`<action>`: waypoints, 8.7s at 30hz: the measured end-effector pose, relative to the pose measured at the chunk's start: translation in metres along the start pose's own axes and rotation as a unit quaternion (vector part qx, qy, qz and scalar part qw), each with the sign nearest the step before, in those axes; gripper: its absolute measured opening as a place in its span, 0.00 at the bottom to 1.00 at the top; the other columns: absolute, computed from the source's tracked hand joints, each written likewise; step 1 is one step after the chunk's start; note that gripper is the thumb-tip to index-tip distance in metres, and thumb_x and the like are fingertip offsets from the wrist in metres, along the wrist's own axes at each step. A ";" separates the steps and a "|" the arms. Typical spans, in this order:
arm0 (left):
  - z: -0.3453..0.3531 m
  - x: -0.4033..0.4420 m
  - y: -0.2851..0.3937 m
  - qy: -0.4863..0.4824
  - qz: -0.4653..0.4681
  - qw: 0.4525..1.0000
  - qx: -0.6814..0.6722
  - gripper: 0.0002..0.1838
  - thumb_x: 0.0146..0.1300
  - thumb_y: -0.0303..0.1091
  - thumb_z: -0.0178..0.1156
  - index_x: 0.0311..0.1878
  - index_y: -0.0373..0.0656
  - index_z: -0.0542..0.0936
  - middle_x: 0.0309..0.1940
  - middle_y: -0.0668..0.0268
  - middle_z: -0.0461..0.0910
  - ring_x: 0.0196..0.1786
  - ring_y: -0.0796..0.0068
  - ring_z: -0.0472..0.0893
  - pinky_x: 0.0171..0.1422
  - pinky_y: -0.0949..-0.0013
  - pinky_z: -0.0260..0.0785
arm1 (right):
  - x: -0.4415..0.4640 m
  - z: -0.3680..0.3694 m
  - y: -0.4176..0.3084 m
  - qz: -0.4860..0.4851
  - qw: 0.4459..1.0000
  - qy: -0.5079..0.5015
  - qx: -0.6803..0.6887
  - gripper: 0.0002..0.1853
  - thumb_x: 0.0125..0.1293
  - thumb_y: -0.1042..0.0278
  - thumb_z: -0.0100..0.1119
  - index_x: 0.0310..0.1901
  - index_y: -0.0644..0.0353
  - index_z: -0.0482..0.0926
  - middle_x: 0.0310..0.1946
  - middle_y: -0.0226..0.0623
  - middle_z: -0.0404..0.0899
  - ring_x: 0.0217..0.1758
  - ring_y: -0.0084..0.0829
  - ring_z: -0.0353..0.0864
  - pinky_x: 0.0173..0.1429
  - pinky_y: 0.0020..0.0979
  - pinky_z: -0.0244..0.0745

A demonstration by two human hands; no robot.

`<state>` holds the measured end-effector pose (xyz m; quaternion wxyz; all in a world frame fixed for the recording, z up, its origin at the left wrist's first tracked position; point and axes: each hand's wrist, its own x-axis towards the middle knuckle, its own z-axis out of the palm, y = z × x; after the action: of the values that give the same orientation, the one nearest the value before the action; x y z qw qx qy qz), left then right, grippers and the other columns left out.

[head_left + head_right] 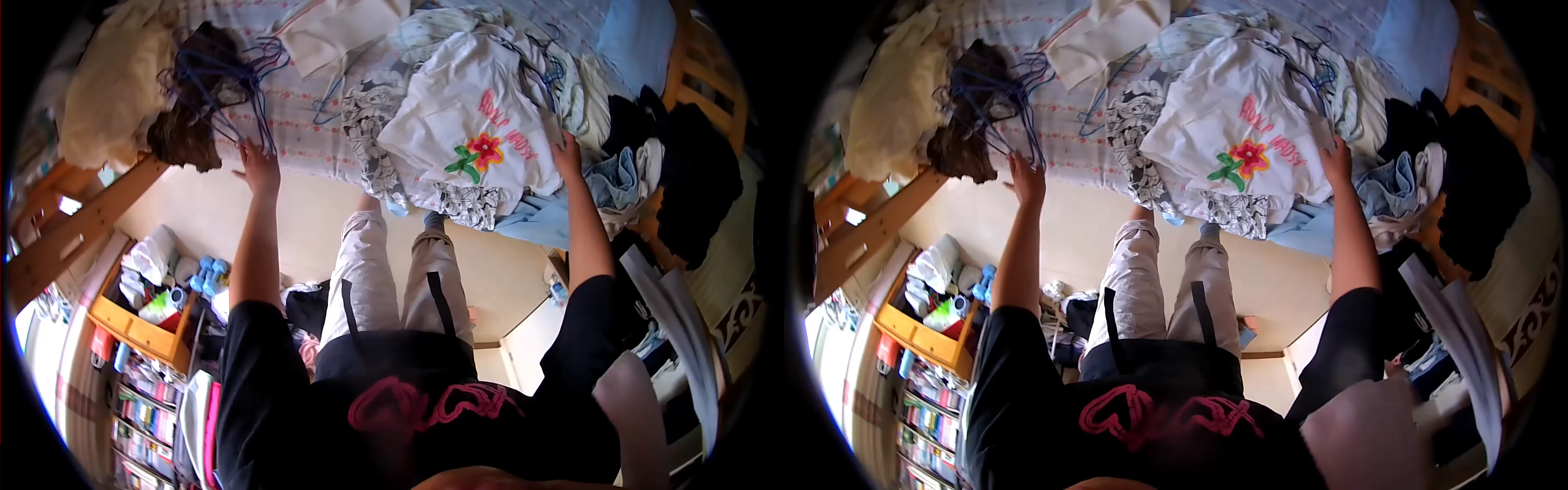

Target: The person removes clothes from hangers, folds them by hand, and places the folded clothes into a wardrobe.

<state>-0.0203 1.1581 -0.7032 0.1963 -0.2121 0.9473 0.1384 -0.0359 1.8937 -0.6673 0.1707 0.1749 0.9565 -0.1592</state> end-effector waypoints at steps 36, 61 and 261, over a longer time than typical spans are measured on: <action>-0.228 -0.258 0.090 0.103 0.612 0.751 -0.226 0.10 0.46 0.29 0.71 0.30 0.40 0.80 0.19 0.68 0.73 0.25 0.67 0.76 0.39 0.62 0.70 | -0.363 -0.168 -0.276 -0.414 0.891 0.164 0.088 0.19 0.59 0.63 0.64 0.19 0.62 0.67 0.21 0.42 0.70 0.30 0.44 0.74 0.37 0.41 0.70; -0.424 -0.558 0.016 0.181 0.717 0.638 -0.213 0.11 0.52 0.33 0.73 0.25 0.40 0.79 0.16 0.64 0.76 0.17 0.65 0.76 0.22 0.66 0.66 | -0.738 -0.235 -0.210 -0.164 0.370 0.062 0.913 0.19 0.78 0.55 0.40 0.29 0.54 0.68 0.16 0.25 0.55 0.21 0.21 0.55 0.36 0.27 0.57; -0.172 -0.867 0.447 -0.586 0.765 0.213 0.161 0.14 0.60 0.36 0.66 0.43 0.34 0.80 0.33 0.58 0.78 0.39 0.59 0.80 0.47 0.64 0.70 | -1.038 -0.389 0.025 0.055 0.851 0.457 -0.252 0.25 0.37 0.72 0.63 0.43 0.72 0.78 0.24 0.41 0.76 0.18 0.32 0.72 0.20 0.28 0.65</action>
<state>0.4438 1.7897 -0.0972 0.5250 0.7923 0.2719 0.1510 0.7825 1.7666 0.0694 -0.2391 0.2310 0.9228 0.1947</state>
